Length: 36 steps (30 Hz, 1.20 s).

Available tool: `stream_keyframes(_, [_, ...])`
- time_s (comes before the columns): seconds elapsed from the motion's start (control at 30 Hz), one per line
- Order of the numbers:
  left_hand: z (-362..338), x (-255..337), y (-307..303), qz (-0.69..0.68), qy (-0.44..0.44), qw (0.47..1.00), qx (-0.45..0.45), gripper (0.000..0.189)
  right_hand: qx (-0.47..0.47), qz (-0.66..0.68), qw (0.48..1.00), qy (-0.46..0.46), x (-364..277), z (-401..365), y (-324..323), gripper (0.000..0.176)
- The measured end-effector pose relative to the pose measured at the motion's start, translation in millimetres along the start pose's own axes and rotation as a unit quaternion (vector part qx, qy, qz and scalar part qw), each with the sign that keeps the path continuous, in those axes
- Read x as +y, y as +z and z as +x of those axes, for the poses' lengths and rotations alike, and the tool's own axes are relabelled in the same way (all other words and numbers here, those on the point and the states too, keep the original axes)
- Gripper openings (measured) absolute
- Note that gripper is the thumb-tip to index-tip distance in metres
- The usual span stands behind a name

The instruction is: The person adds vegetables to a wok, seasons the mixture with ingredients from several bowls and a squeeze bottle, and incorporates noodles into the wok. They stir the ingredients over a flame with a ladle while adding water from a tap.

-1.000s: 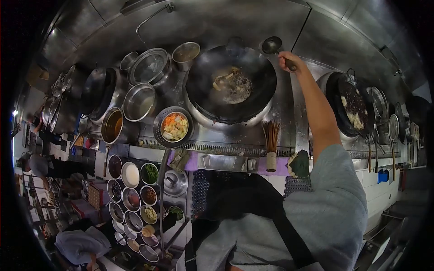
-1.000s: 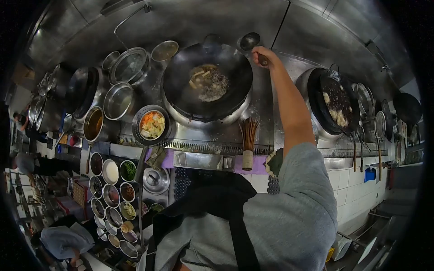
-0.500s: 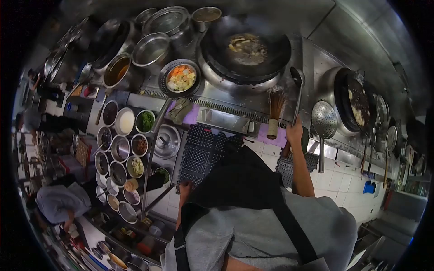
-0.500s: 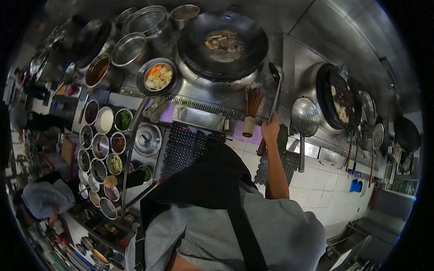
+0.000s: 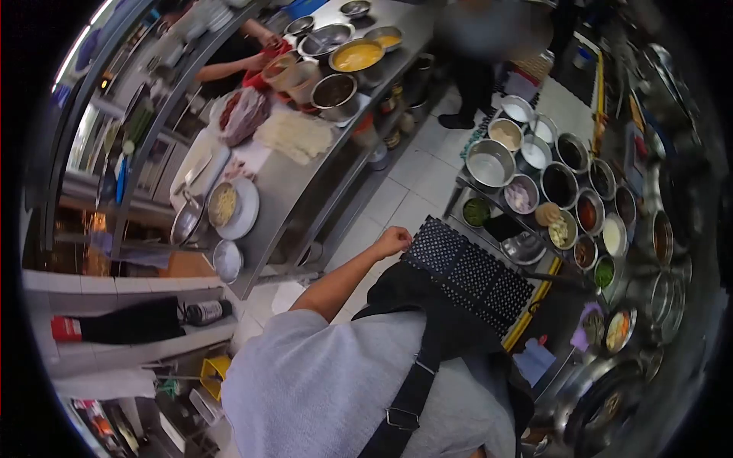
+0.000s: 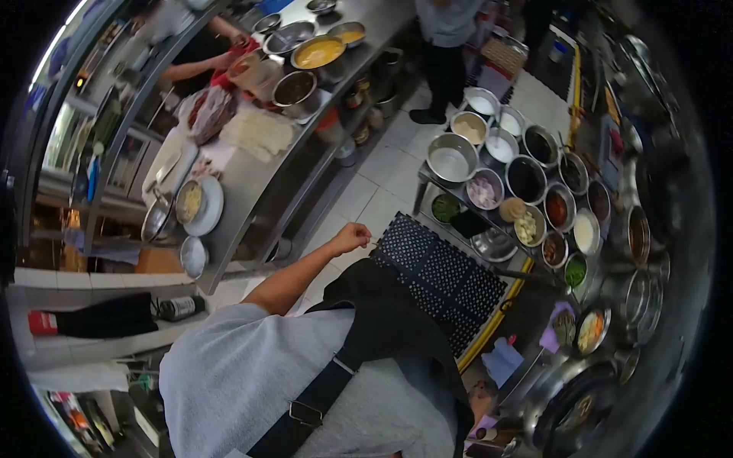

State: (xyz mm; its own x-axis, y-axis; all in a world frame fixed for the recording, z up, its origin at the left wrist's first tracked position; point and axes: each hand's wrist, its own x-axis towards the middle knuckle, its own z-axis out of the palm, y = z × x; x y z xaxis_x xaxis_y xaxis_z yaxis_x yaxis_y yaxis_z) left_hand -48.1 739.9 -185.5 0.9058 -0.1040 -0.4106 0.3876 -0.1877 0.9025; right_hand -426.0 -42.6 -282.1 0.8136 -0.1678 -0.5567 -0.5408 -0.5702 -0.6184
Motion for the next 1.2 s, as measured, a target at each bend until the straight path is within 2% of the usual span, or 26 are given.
stream_keyframes(0.03, [-10.5,8.5,-25.5,-0.066,-0.028,0.995,0.072,0.009,-0.105,0.005,0.941,-0.323,16.1,75.4,41.2,0.023])
stream_keyframes(0.07, [-26.8,13.5,-49.7,-0.130,-0.054,0.980,0.143,0.008,-0.122,-0.008,0.935,-0.331,-106.0,74.5,44.2,0.023])
stream_keyframes(0.1, [-40.5,12.0,-74.1,-0.165,-0.025,0.963,0.213,0.008,-0.187,0.128,0.957,-0.182,-160.7,91.8,67.5,0.026])
stream_keyframes(0.13, [-50.1,8.1,-102.2,-0.195,0.005,0.940,0.279,0.008,-0.107,0.029,0.985,-0.131,-189.8,107.2,88.8,0.025])
stream_keyframes(0.17, [-58.7,5.5,-131.1,-0.107,0.028,0.926,0.362,0.008,-0.017,-0.067,0.995,-0.078,-216.7,118.4,106.6,0.025])
stream_keyframes(0.2, [-62.4,2.2,-158.8,-0.017,0.050,0.899,0.434,0.008,-0.048,-0.071,0.992,-0.096,-255.1,126.6,115.2,0.026])
stream_keyframes(0.27, [-71.3,30.7,-204.7,0.180,0.046,0.845,0.502,0.021,-0.076,-0.080,0.987,-0.113,-305.4,140.9,126.0,0.029])
stream_keyframes(0.33, [-55.4,41.9,-248.6,0.339,0.155,0.767,0.523,0.041,-0.112,-0.031,0.991,-0.059,-336.8,140.6,135.6,0.035])
stream_keyframes(0.37, [-44.0,50.6,-261.2,0.336,0.156,0.769,0.522,0.041,-0.114,-0.051,0.992,-0.002,-348.9,139.3,137.3,0.040])
stream_keyframes(0.43, [-19.9,66.6,-276.7,0.442,0.085,0.745,0.492,0.061,-0.121,-0.059,0.991,-0.008,-366.1,131.8,128.0,0.039])
stream_keyframes(0.47, [-12.0,68.7,-275.4,0.439,0.086,0.746,0.493,0.061,-0.132,-0.068,0.989,-0.012,-373.1,128.0,123.2,0.038])
stream_keyframes(0.53, [3.9,71.2,-270.1,0.475,-0.020,0.786,0.395,0.074,-0.109,-0.126,0.985,-0.042,-358.5,131.4,114.7,0.034])
stream_keyframes(0.6, [7.3,66.7,-251.1,0.484,-0.019,0.778,0.399,0.074,-0.089,-0.180,0.977,-0.071,-352.4,133.2,112.5,0.030])
stream_keyframes(0.67, [5.7,65.3,-235.5,0.497,-0.017,0.769,0.401,0.074,-0.085,-0.130,0.988,-0.010,-360.4,121.8,121.3,0.023])
stream_keyframes(0.7, [2.4,64.1,-226.7,0.497,-0.009,0.768,0.405,0.072,-0.086,-0.130,0.988,-0.006,-396.1,101.9,122.6,0.023])
stream_keyframes(0.77, [-9.8,74.2,-209.5,0.478,0.002,0.778,0.407,0.069,-0.135,-0.230,0.962,-0.054,-546.5,67.8,140.8,0.021])
stream_keyframes(0.83, [-18.4,71.0,-198.9,0.452,0.012,0.787,0.420,0.070,-0.313,-0.203,0.928,0.007,-524.9,157.7,175.1,0.019])
stream_keyframes(0.87, [-22.4,69.3,-196.4,0.427,0.023,0.792,0.436,0.071,-0.332,-0.200,0.922,-0.005,-550.2,181.1,200.5,0.018])
stream_keyframes(0.9, [-27.5,67.8,-195.9,0.428,0.022,0.791,0.437,0.071,-0.325,-0.171,0.929,-0.054,-589.7,194.8,231.0,0.034])
stream_keyframes(0.93, [-33.5,64.8,-195.2,0.381,0.029,0.789,0.481,0.072,-0.363,-0.171,0.909,-0.111,-645.3,206.5,259.0,0.037])
stream_keyframes(0.97, [-37.2,62.2,-195.0,0.332,0.037,0.784,0.523,0.073,-0.359,-0.140,0.892,-0.235,-653.6,248.0,305.1,0.046])
stream_keyframes(1.0, [-40.3,58.8,-196.7,0.333,0.036,0.782,0.525,0.073,-0.350,-0.099,0.906,-0.216,-716.9,240.9,335.5,0.057])
stream_keyframes(1.03, [-43.2,55.5,-201.3,0.312,0.019,0.783,0.538,0.074,-0.351,-0.036,0.901,-0.251,-748.2,262.5,378.0,0.074])
stream_keyframes(1.1, [-46.1,48.6,-213.0,0.292,0.001,0.778,0.556,0.076,-0.354,0.047,0.908,-0.218,-836.9,256.5,433.3,0.097])
stream_keyframes(1.17, [-49.6,40.7,-219.1,0.242,0.046,0.796,0.553,0.079,-0.329,0.144,0.916,-0.179,-894.3,245.7,471.0,0.100])
stream_keyframes(1.2, [-48.2,37.2,-219.8,0.241,0.043,0.796,0.554,0.079,-0.332,0.142,0.915,-0.178,-913.6,242.5,485.8,0.100])
